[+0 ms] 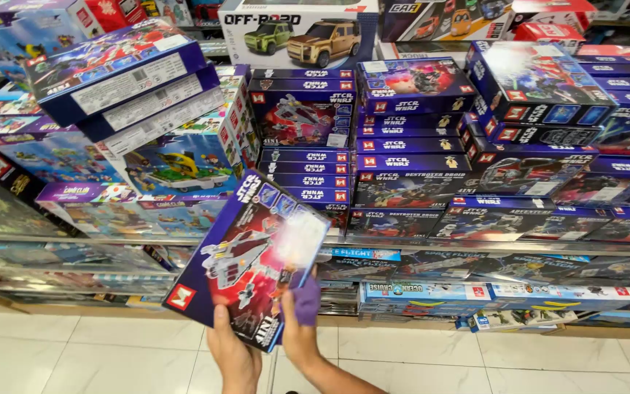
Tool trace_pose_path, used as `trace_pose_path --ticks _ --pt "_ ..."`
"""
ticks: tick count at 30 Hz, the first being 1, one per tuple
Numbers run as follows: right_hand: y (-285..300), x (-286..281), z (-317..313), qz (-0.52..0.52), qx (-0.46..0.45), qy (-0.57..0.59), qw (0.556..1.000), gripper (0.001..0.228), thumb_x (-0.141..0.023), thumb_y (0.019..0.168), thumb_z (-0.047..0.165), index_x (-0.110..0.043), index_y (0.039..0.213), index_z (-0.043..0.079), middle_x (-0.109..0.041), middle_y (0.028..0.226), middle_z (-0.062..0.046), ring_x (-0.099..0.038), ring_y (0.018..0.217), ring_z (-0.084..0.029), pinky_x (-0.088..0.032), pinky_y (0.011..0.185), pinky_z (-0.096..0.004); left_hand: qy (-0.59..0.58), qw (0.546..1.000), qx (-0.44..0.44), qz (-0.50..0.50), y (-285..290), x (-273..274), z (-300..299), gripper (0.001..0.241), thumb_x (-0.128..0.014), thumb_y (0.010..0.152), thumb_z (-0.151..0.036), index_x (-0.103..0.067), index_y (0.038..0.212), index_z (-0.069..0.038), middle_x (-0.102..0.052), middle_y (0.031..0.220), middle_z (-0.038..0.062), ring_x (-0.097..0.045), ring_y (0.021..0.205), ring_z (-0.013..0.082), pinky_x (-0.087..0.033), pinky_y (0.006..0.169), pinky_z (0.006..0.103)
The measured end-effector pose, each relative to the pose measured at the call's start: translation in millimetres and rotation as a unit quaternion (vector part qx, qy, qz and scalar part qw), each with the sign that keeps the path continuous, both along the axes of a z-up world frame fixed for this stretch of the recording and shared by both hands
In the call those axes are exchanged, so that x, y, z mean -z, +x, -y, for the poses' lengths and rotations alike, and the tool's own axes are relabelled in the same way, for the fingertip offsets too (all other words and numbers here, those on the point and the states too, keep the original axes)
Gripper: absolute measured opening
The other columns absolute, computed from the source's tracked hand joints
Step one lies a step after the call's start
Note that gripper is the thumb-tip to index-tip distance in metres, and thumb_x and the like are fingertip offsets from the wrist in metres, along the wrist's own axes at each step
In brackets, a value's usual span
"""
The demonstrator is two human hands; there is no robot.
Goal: Cleaning and dusting various toy boxes on the store shelves using a cloth.
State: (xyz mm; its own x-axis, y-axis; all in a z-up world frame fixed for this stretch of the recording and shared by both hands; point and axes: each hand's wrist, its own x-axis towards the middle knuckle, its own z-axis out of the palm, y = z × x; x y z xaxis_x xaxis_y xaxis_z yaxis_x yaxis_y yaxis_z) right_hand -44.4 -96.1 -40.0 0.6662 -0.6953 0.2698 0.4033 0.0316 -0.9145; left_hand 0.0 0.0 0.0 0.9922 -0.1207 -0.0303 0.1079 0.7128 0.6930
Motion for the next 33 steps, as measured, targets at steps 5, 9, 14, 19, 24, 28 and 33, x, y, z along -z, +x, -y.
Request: trace_pose_path --ticks 5,9,14,19,24,28,33 --pt "24 41 91 0.014 0.052 0.326 0.944 0.047 -0.058 0.106 0.036 -0.055 0.135 -0.002 -0.066 0.110 -0.010 -0.065 0.086 -0.018 -0.053 0.073 -0.034 0.031 0.998 0.063 0.000 -13 7 -9 0.052 -0.053 0.101 -0.024 -0.043 0.145 0.003 -0.060 0.133 0.015 -0.064 0.115 0.0243 -0.055 0.096 0.0404" --pt "12 -28 124 0.098 0.019 0.379 0.920 0.048 -0.052 0.102 0.036 -0.055 0.137 0.004 -0.070 0.124 -0.011 -0.073 0.104 -0.021 -0.060 0.089 -0.037 0.050 0.996 0.076 -0.020 -16 28 -26 0.052 -0.056 0.104 -0.024 -0.043 0.144 0.007 -0.059 0.131 0.018 -0.063 0.111 0.0264 -0.055 0.093 0.0426" --pt "6 -16 44 0.024 0.009 0.450 0.893 0.057 -0.048 0.103 0.047 -0.056 0.139 0.004 -0.071 0.127 -0.009 -0.069 0.112 -0.022 -0.053 0.099 -0.039 0.046 0.998 0.050 -0.015 -22 12 -9 0.053 -0.057 0.099 -0.024 -0.044 0.144 0.001 -0.060 0.133 0.015 -0.063 0.116 0.0221 -0.052 0.098 0.0395" --pt "-1 -13 16 0.005 -0.037 0.473 0.880 0.053 -0.050 0.100 0.046 -0.057 0.137 0.009 -0.071 0.127 -0.007 -0.069 0.112 -0.021 -0.054 0.098 -0.039 0.094 0.995 0.039 0.016 -22 18 -15 0.053 -0.060 0.097 -0.022 -0.044 0.142 0.001 -0.059 0.132 0.013 -0.062 0.116 0.0211 -0.051 0.100 0.0371" --pt "-12 52 102 0.293 -0.188 0.323 0.880 0.046 -0.051 0.123 0.039 -0.059 0.136 -0.004 -0.071 0.116 -0.023 -0.073 0.098 -0.037 -0.060 0.075 -0.051 0.149 0.986 0.067 0.030 -10 65 -68 0.051 -0.064 0.098 -0.023 -0.051 0.136 0.007 -0.064 0.126 0.016 -0.063 0.110 0.0213 -0.052 0.096 0.0346" --pt "-31 29 127 0.008 0.121 0.251 0.960 0.043 -0.056 0.106 0.036 -0.063 0.127 -0.001 -0.071 0.123 -0.009 -0.069 0.109 -0.020 -0.056 0.096 -0.036 0.281 0.953 0.085 0.072 2 65 -114 0.043 -0.071 0.092 -0.019 -0.060 0.124 0.007 -0.071 0.110 0.014 -0.068 0.096 0.0196 -0.055 0.086 0.0335" --pt "-39 -28 73 -0.083 0.012 -0.136 0.987 0.035 -0.066 0.096 0.010 -0.064 0.131 0.007 -0.068 0.126 -0.007 -0.066 0.112 -0.017 -0.055 0.095 -0.036 0.508 0.823 0.183 0.178 0 7 -92 0.040 -0.082 0.077 -0.018 -0.068 0.108 0.004 -0.080 0.088 0.011 -0.072 0.078 0.0133 -0.058 0.074 0.0305"
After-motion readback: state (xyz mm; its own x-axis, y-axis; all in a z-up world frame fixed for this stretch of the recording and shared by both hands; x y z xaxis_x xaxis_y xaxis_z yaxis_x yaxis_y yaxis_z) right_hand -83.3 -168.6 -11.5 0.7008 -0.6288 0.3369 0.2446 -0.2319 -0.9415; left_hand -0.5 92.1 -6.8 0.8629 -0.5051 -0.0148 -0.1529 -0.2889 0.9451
